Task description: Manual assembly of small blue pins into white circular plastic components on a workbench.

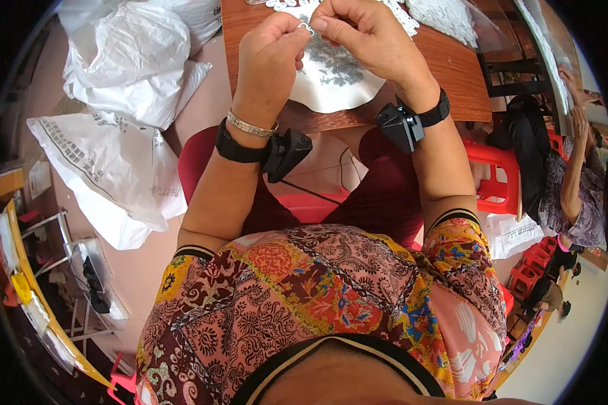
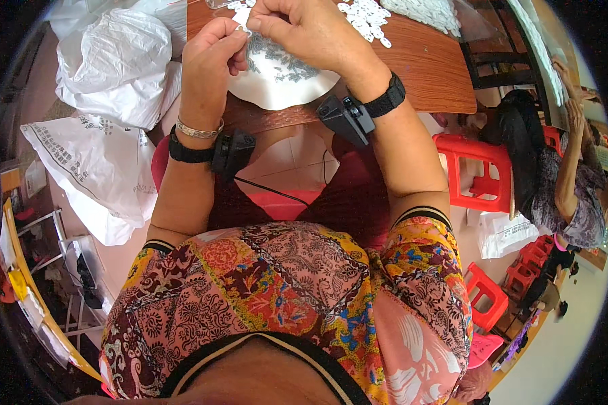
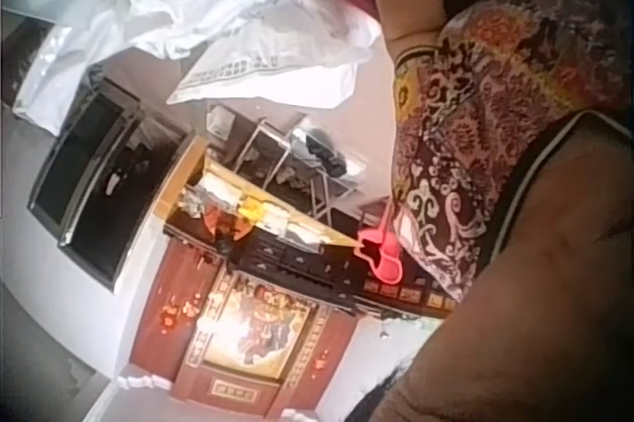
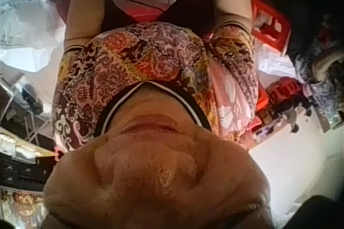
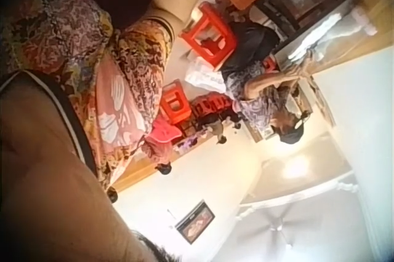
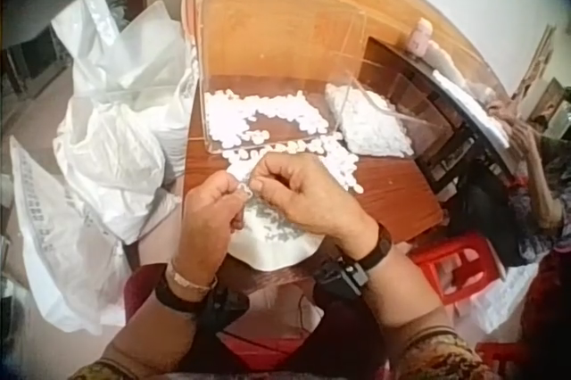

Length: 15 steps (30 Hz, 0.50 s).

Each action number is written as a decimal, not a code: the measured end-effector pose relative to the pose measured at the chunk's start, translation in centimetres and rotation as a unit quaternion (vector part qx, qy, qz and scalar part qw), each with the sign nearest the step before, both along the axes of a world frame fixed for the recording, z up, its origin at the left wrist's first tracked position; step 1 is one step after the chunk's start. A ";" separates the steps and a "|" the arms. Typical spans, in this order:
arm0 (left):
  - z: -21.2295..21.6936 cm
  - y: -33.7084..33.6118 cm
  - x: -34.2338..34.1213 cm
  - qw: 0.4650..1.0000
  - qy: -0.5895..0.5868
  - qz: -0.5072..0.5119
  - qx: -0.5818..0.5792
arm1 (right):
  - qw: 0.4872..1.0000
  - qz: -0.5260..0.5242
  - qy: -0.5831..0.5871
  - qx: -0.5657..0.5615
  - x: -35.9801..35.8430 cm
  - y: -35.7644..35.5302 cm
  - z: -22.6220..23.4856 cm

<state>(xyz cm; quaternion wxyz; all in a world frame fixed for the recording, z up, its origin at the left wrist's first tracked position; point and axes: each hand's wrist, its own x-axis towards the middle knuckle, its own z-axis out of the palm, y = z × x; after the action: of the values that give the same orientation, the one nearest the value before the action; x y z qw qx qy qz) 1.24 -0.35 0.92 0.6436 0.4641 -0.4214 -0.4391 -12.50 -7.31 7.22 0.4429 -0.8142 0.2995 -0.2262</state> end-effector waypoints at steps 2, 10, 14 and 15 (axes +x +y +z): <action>0.1 0.0 0.1 0.999 -0.045 -0.002 -0.005 | 1.000 -0.001 0.020 -0.020 -0.1 0.0 0.1; -0.1 -0.2 0.0 1.000 -0.015 -0.009 -0.008 | 1.000 -0.027 -0.003 0.013 -0.3 0.3 1.1; -0.2 -0.2 0.1 1.000 -0.017 -0.012 -0.013 | 1.000 0.006 -0.008 -0.019 -0.3 -0.1 0.4; -0.2 -0.2 0.1 1.000 -0.017 -0.012 -0.012 | 1.000 0.001 -0.007 -0.016 -0.2 0.1 0.4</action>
<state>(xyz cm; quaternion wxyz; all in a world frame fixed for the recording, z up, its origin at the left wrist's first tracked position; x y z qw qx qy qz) 1.33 -0.55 0.76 0.6368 0.4582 -0.4432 -0.4337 -12.70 -7.24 7.64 0.4323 -0.8199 0.2919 -0.2359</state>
